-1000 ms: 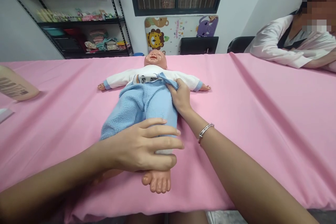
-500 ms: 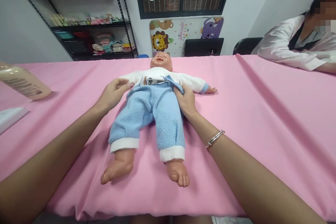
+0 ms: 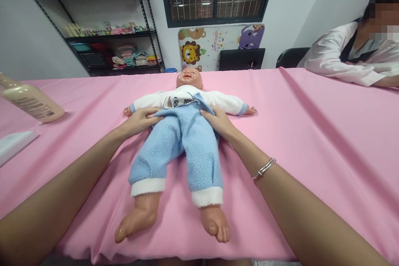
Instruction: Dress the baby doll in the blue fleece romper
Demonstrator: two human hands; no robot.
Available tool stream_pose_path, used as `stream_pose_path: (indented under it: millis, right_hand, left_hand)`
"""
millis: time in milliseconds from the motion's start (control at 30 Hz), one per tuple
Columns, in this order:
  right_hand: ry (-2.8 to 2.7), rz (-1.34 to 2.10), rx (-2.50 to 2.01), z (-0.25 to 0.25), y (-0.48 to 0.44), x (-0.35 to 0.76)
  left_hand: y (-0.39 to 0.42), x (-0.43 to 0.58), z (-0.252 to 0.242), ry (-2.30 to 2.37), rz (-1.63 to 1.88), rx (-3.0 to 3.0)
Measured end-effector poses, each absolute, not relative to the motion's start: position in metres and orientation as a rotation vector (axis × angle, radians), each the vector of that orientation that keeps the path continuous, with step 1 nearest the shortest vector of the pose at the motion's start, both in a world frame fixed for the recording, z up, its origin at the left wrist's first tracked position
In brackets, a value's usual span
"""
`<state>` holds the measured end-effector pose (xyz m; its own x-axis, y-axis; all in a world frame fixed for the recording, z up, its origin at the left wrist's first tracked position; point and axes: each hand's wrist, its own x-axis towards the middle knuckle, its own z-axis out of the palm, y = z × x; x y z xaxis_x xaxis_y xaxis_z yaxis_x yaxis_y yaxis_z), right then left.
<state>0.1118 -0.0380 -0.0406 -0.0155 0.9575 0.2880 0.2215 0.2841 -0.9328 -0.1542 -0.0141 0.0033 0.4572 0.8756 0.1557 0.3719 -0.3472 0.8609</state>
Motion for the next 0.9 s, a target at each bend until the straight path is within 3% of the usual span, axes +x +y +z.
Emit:
stream_pose_path:
  millis: [200,333,533,733,900]
  right_hand:
    - [-1.533,0.915,-1.189,-0.025,-0.046,0.124]
    - [-1.435,1.132,-1.160,-0.006,-0.052,0.128]
    - [-1.244,1.368,-0.984,0.012,-0.061,0.128]
    - [-1.239,0.982,-1.096,-0.012,-0.042,0.126]
    - [-1.449,0.657,-1.321,-0.044,-0.031,0.126]
  left_hand:
    - [-0.019,-0.158,0.014,1.012,0.647,1.905]
    - [-0.022,-0.164,0.020,0.970,0.585,1.914]
    - [-0.027,-0.150,0.024,0.941,0.922,1.746]
    - [-0.021,-0.131,0.010,1.110,1.273,1.716]
    - [-0.017,-0.145,0.006,1.485,0.773,2.013]
